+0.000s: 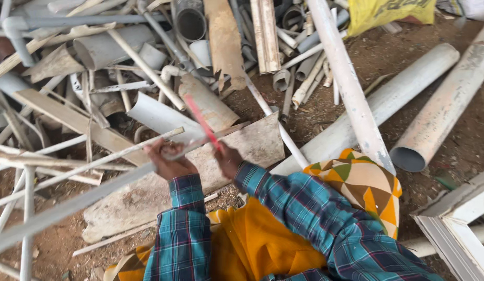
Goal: The person uses a hacksaw to cut a white plastic pipe by hand while sitting near a pile of assorted pipes and bags.
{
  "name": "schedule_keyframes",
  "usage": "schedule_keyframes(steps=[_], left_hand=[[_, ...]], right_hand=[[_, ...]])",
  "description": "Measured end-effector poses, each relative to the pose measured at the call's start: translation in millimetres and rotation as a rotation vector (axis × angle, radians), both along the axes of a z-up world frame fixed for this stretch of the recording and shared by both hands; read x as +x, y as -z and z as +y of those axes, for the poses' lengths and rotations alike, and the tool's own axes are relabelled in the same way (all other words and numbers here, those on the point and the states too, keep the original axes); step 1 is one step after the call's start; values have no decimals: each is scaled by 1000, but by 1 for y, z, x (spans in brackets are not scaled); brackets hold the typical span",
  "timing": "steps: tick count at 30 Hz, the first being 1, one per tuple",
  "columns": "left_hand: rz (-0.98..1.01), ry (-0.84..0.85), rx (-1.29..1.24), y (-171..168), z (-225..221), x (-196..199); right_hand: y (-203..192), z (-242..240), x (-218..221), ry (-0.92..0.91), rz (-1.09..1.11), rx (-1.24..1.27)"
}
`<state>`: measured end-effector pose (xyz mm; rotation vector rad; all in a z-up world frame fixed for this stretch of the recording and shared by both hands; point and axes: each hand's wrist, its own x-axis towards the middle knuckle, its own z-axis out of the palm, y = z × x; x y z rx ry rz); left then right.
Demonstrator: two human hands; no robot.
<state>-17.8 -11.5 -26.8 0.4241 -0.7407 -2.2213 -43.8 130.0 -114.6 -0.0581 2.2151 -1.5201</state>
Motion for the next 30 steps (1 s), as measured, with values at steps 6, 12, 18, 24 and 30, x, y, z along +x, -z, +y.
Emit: schedule_keyframes(steps=[6,12,18,24,30], left_hand=[[162,7,-113,2,-37,13],[139,70,-127,19,-46,5],[118,89,-94,36,-50,12],[37,10,52,46,-53,0],[29,0,65,35,-51,13]], right_hand=[[21,18,-23,73,128,174],[3,-11,11,-97,441,144],[-14,17,-14,81,28,106],[-9,-12,36,-195,473,206],[15,15,-21,2,224,212]])
